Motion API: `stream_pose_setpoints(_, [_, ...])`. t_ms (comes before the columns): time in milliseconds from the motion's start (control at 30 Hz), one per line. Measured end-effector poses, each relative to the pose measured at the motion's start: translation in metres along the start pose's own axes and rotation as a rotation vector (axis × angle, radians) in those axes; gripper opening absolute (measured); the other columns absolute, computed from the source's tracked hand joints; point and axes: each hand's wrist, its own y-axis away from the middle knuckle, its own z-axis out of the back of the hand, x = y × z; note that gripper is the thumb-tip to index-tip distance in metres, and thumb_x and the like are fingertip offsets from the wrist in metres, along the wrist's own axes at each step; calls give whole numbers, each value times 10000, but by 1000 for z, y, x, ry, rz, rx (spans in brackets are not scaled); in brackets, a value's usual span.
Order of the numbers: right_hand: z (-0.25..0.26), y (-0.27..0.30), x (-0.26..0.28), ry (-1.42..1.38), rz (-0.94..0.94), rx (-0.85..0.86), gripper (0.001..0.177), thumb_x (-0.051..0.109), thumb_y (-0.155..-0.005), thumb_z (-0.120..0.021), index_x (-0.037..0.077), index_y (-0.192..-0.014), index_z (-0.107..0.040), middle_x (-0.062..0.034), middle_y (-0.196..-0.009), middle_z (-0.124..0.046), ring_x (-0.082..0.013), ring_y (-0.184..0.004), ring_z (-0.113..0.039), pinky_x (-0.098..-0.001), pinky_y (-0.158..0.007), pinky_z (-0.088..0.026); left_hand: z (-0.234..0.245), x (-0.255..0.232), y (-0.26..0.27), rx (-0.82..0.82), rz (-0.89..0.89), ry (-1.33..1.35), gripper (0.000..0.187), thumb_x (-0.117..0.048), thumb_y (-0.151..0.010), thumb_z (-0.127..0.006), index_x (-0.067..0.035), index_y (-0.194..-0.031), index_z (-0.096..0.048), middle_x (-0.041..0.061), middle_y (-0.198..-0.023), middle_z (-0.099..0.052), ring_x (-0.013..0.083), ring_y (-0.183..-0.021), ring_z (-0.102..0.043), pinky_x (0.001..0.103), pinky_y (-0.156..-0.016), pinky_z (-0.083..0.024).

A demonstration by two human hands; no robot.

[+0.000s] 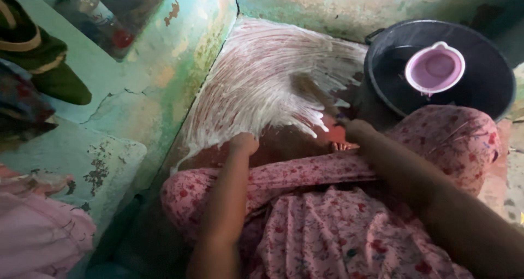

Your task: The person sits on the floor and uses a brush to scrub a white paste into the floor surface. They repeatedly scrub the same corner area in circular and back-and-forth motions.

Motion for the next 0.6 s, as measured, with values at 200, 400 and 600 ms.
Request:
stream_pose_setpoints(200, [-5, -13, 23, -555, 306, -124, 527, 221, -902, -731, 293, -1395, -559, -174, -1204, -677, -382, -1019, -685, -494, -826, -564, 2, 1, 1, 7, -12, -46, 476, -455, -940, -542, -84, -1131, -771, 208, -1189, -722, 388, -1132, -693, 495, -987, -542])
stream_pose_setpoints(400, [10, 10, -23, -115, 151, -39, 422, 256, -941, -679, 327, -1353, -616, -177, -1161, -701, -395, -1025, -690, -494, -833, -560, 7, 8, 5, 58, 11, -56, 486, -449, -919, -575, -66, -1147, -767, 214, -1205, -715, 388, -1148, -685, 495, -993, -541])
stream_pose_setpoints(600, [7, 34, -42, -532, -100, -2, 295, 376, -1014, -661, 263, -1283, -704, -257, -1118, -697, -475, -1042, -657, -545, -813, -544, 9, 15, 7, 110, 43, -33, 445, -353, -865, -642, -65, -1186, -751, 213, -1261, -699, 379, -1190, -672, 482, -1009, -537])
